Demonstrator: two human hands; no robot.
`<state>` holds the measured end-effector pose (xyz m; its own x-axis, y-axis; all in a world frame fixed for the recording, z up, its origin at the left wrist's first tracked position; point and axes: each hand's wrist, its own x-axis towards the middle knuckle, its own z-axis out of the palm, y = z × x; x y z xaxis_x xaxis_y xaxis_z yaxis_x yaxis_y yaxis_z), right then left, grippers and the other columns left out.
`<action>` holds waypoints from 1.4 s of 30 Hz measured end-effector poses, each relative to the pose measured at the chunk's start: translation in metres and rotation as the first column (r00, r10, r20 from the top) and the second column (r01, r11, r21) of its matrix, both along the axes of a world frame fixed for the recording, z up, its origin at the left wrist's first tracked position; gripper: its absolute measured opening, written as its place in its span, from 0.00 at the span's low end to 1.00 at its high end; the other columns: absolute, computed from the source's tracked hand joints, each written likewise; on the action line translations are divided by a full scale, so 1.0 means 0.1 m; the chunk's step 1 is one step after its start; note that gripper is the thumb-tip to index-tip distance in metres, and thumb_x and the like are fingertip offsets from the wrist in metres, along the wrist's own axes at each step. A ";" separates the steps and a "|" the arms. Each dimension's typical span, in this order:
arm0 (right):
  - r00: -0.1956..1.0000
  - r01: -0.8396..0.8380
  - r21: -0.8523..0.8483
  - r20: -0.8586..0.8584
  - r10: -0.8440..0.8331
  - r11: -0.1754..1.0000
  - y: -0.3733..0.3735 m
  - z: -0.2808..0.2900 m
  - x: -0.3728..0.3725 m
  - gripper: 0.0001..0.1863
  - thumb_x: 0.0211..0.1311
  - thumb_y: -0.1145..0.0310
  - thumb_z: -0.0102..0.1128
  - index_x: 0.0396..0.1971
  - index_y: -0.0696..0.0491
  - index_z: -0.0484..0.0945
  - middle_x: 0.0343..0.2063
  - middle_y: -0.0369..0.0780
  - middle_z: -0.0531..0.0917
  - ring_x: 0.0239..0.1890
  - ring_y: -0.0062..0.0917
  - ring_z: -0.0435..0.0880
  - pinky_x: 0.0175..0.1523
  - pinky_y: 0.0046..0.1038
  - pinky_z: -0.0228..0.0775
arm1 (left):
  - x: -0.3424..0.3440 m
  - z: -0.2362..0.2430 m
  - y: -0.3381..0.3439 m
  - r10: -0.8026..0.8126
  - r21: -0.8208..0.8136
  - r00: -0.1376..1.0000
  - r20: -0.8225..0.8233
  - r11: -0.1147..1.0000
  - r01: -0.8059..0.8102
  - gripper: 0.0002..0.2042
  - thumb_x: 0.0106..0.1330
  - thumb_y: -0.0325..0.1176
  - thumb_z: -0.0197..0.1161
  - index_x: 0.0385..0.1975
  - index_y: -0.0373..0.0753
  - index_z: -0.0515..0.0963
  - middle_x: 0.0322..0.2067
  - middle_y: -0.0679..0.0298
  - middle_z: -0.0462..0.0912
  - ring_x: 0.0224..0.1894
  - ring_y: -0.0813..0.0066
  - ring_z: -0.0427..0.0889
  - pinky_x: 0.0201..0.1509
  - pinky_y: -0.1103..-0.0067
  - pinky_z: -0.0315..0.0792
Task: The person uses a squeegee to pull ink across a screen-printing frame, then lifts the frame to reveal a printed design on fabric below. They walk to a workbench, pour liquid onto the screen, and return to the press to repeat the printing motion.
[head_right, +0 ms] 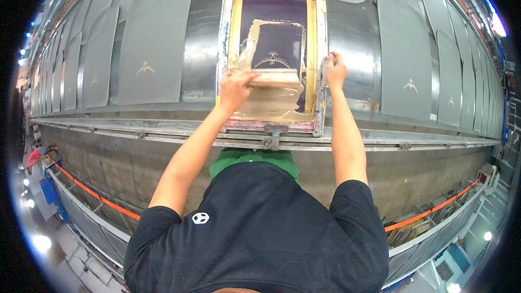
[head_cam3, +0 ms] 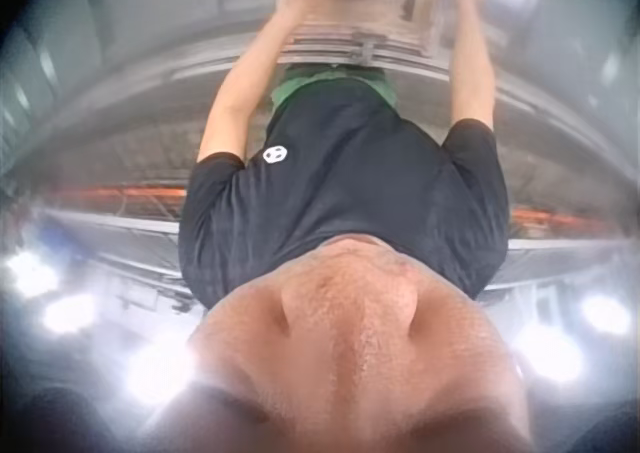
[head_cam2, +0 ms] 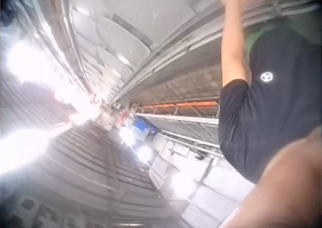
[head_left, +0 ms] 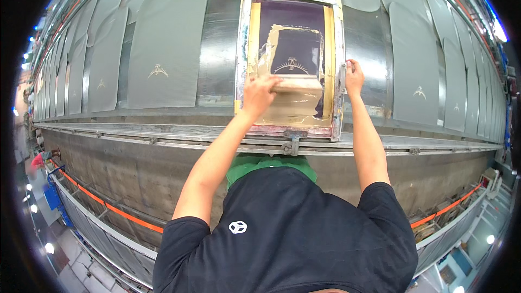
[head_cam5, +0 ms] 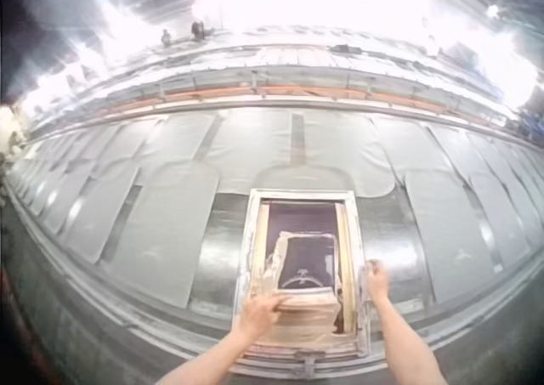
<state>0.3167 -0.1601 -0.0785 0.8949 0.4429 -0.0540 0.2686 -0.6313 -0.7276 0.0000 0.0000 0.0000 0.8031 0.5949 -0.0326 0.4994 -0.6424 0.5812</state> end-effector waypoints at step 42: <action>0.676 -0.705 -0.250 0.046 0.736 0.663 0.66 0.47 -0.22 0.22 0.53 0.69 0.70 0.51 0.49 0.83 0.46 0.42 0.83 0.45 0.39 0.84 0.52 0.37 0.76 | 0.98 -0.35 1.13 -0.122 0.079 0.972 -0.202 0.987 0.140 0.15 0.53 0.38 0.70 0.42 0.60 0.88 0.31 0.65 0.88 0.34 0.61 0.87 0.41 0.68 0.80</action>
